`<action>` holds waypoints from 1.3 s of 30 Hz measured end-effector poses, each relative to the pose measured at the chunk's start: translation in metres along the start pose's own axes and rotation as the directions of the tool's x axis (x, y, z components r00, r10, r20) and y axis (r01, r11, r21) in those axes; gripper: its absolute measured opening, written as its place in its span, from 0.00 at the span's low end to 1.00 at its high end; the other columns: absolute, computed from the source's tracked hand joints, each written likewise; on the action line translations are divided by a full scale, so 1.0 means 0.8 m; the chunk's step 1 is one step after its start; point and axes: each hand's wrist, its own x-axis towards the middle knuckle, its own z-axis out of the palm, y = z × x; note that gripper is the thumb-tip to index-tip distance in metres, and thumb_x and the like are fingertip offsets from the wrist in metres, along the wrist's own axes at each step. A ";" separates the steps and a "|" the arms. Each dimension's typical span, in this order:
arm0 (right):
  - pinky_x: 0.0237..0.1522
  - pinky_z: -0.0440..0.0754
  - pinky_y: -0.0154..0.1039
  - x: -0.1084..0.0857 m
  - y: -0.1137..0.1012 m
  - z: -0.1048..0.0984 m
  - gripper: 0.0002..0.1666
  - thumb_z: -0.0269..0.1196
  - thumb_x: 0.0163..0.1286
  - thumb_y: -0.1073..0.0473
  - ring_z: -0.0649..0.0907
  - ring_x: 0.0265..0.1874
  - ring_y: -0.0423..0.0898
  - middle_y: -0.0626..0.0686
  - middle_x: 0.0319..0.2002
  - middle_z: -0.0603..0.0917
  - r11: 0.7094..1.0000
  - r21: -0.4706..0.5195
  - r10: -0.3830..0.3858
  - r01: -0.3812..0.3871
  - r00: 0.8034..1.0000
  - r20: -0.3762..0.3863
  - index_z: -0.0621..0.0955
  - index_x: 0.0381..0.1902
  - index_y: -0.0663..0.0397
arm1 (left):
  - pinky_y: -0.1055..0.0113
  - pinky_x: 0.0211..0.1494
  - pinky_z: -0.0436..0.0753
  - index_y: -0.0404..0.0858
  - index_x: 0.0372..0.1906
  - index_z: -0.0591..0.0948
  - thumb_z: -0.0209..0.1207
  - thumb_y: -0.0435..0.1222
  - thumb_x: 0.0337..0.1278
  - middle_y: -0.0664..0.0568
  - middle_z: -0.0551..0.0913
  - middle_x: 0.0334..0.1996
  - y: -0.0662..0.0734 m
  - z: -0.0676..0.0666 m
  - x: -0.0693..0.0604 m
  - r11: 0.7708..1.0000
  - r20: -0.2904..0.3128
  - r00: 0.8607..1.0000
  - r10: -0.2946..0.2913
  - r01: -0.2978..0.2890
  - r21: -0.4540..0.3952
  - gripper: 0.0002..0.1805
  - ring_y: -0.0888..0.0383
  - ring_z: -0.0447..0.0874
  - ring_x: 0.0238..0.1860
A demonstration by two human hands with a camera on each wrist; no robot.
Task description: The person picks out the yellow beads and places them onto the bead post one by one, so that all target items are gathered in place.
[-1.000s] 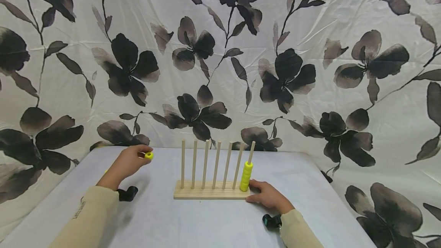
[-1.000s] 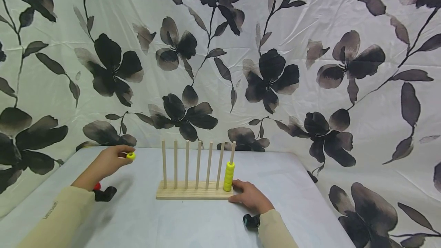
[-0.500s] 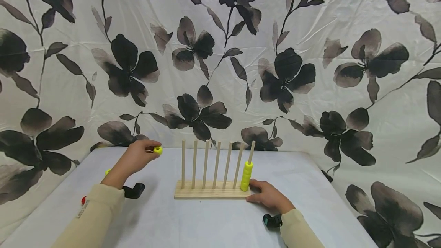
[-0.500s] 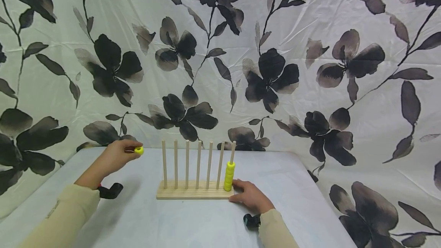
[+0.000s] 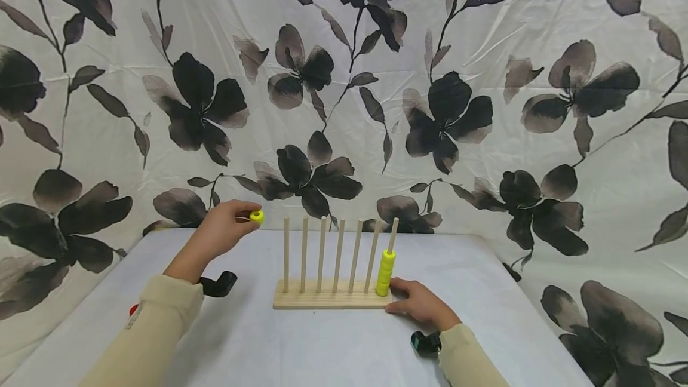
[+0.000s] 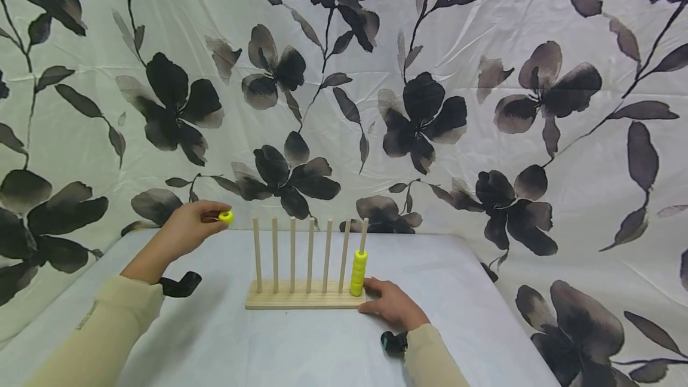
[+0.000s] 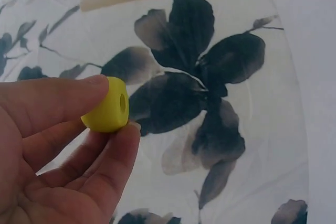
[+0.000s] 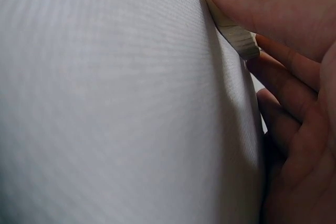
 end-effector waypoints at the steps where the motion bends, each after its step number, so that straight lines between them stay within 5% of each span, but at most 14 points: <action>1: 0.70 0.58 0.65 -0.001 -0.001 0.000 0.45 0.72 0.54 0.41 0.63 0.72 0.61 0.56 0.71 0.68 1.000 0.000 0.002 -0.002 1.000 -0.001 0.72 0.68 0.48 | 0.47 0.57 0.80 0.33 0.64 0.73 0.58 0.33 0.64 0.35 0.74 0.61 0.003 0.000 0.000 1.000 -0.006 1.000 0.003 -0.003 -0.004 0.24 0.38 0.77 0.60; 16: 0.70 0.59 0.64 0.000 -0.003 -0.001 0.45 0.72 0.53 0.42 0.63 0.72 0.61 0.56 0.70 0.69 1.000 0.006 0.013 -0.013 1.000 -0.002 0.72 0.68 0.47 | 0.47 0.60 0.78 0.36 0.66 0.71 0.56 0.35 0.67 0.37 0.72 0.62 0.054 0.001 0.011 0.998 -0.053 0.998 0.032 -0.035 -0.044 0.24 0.39 0.74 0.63; 28: 0.69 0.59 0.65 0.000 -0.002 0.001 0.45 0.73 0.53 0.43 0.63 0.72 0.62 0.57 0.71 0.68 1.000 0.019 0.016 -0.015 1.000 -0.002 0.72 0.68 0.47 | 0.53 0.59 0.80 0.36 0.64 0.74 0.56 0.33 0.67 0.40 0.74 0.60 0.082 0.019 0.020 0.980 -0.078 0.989 0.130 -0.140 -0.140 0.22 0.43 0.77 0.61; 39: 0.69 0.59 0.65 0.000 0.000 0.000 0.45 0.72 0.53 0.42 0.63 0.72 0.61 0.56 0.71 0.68 0.999 0.033 0.011 -0.011 1.000 0.004 0.72 0.68 0.46 | 0.54 0.59 0.81 0.38 0.63 0.75 0.58 0.35 0.65 0.42 0.76 0.59 0.106 0.036 0.024 0.973 -0.084 0.987 0.136 -0.149 -0.177 0.22 0.45 0.79 0.60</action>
